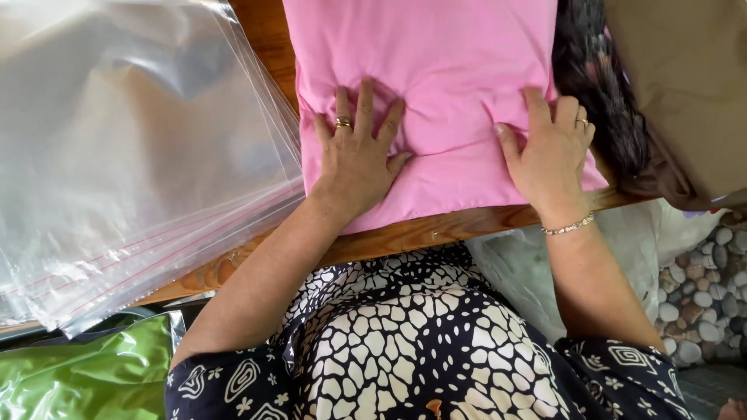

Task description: Stuffing a pink pillow cover with white fiberfill, brushing it with a hand brush, and smoothing it out on a workbench.

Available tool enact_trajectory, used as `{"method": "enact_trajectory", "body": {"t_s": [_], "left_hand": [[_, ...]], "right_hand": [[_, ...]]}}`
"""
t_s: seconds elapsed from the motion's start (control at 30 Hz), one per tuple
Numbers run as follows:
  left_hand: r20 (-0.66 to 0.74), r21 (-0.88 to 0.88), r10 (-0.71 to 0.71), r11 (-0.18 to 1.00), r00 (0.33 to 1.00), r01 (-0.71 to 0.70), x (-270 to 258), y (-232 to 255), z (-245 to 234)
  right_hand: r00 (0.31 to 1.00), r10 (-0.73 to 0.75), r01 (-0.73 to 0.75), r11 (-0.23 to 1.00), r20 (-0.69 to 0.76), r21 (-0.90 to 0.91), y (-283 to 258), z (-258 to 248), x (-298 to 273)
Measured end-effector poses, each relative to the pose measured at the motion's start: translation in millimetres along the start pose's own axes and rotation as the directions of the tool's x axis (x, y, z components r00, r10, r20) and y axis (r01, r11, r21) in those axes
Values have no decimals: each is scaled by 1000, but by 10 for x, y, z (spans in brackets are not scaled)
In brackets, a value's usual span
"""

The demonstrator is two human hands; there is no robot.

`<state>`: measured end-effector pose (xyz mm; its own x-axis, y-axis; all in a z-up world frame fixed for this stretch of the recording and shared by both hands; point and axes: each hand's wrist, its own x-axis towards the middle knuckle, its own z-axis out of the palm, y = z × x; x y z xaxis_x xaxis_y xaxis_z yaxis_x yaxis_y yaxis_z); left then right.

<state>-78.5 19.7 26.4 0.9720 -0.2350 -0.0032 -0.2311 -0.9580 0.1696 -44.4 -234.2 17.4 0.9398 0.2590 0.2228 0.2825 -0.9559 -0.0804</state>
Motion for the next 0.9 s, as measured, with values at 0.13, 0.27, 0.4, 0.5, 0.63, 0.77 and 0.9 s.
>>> {"method": "enact_trajectory", "body": {"t_s": [0.13, 0.27, 0.4, 0.5, 0.63, 0.77, 0.9], "left_hand": [[-186, -88, 210, 970, 960, -229, -37, -56, 33], [-80, -353, 359, 862, 930, -363, -425, -125, -502], [-187, -168, 198, 958, 962, -230, -304, -107, -761], [-312, -98, 48, 992, 949, -83, 151, -155, -524], [154, -86, -255, 959, 955, 270, 640, -80, -490], [87, -27, -270, 962, 959, 273, 798, -158, -78], [69, 21, -257, 966, 964, 256, 760, -162, 1]], "right_hand": [[964, -253, 258, 964, -82, 65, -72, -162, -150], [910, -302, 271, 952, 284, 144, 151, -784, -242], [946, -285, 270, 957, 157, 105, 84, -890, -94], [926, -375, 368, 922, 41, 121, -166, -682, 289], [945, -174, 138, 980, 278, 144, -570, -341, 862], [934, -122, 101, 992, 337, 81, -566, 106, 1062], [948, -26, -20, 990, 319, 141, -373, 207, 1187]]}}
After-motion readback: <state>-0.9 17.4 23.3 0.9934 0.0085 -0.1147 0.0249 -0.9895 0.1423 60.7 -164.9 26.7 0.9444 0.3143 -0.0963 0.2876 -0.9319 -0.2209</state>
